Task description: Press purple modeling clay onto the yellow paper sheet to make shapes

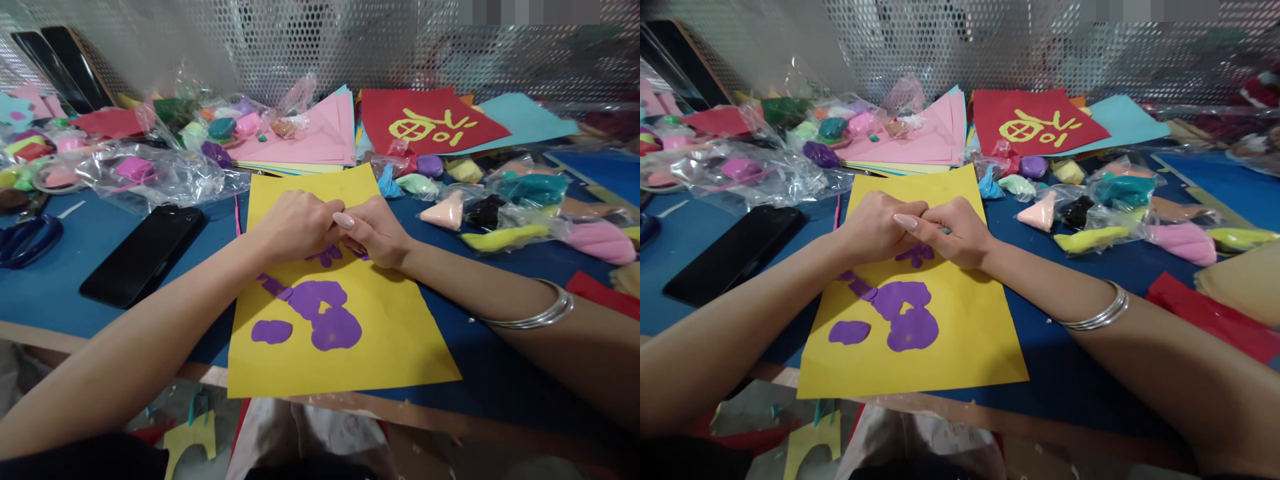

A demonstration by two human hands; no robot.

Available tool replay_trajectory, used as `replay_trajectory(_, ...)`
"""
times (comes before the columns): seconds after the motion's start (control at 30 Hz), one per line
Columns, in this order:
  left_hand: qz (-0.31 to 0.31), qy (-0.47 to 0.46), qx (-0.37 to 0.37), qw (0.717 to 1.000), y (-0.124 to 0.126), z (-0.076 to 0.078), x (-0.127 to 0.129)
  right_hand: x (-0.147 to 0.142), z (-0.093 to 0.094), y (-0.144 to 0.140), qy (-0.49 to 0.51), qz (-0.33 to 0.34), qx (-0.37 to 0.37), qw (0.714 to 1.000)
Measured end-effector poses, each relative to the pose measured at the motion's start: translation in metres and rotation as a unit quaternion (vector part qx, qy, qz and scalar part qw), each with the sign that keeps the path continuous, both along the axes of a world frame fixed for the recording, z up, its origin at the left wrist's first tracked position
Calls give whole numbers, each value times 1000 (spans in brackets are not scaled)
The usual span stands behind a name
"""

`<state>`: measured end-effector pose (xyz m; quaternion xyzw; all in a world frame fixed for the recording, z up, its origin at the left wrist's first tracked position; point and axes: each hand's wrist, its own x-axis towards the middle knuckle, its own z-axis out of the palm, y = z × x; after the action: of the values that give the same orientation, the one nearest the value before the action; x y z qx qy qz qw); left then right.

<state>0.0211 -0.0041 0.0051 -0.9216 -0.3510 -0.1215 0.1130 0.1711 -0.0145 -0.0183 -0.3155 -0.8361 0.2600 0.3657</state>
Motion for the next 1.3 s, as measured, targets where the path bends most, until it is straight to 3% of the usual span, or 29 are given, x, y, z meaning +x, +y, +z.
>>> replay_trajectory(0.23,-21,-24,-45,998,6,-2,-4,-2,1,1,5,-9,-40,999)
replay_trajectory(0.4,-43,-78,-53,995,10,-5,-9,-4,-3,3,35,-68,-71,995)
replay_trajectory(0.63,-64,-126,-134,981,12,-4,-11,-4,1,0,47,-51,-89,994)
replay_trajectory(0.8,-75,-118,-113,984,12,-5,-11,-4,2,-1,63,-54,-137,987)
replay_trajectory(1.0,-49,-81,-75,993,11,-7,-10,-3,0,1,33,-54,-102,993)
replay_trajectory(1.3,-16,-68,-77,995,6,-2,-6,-3,-1,1,23,-30,-51,998)
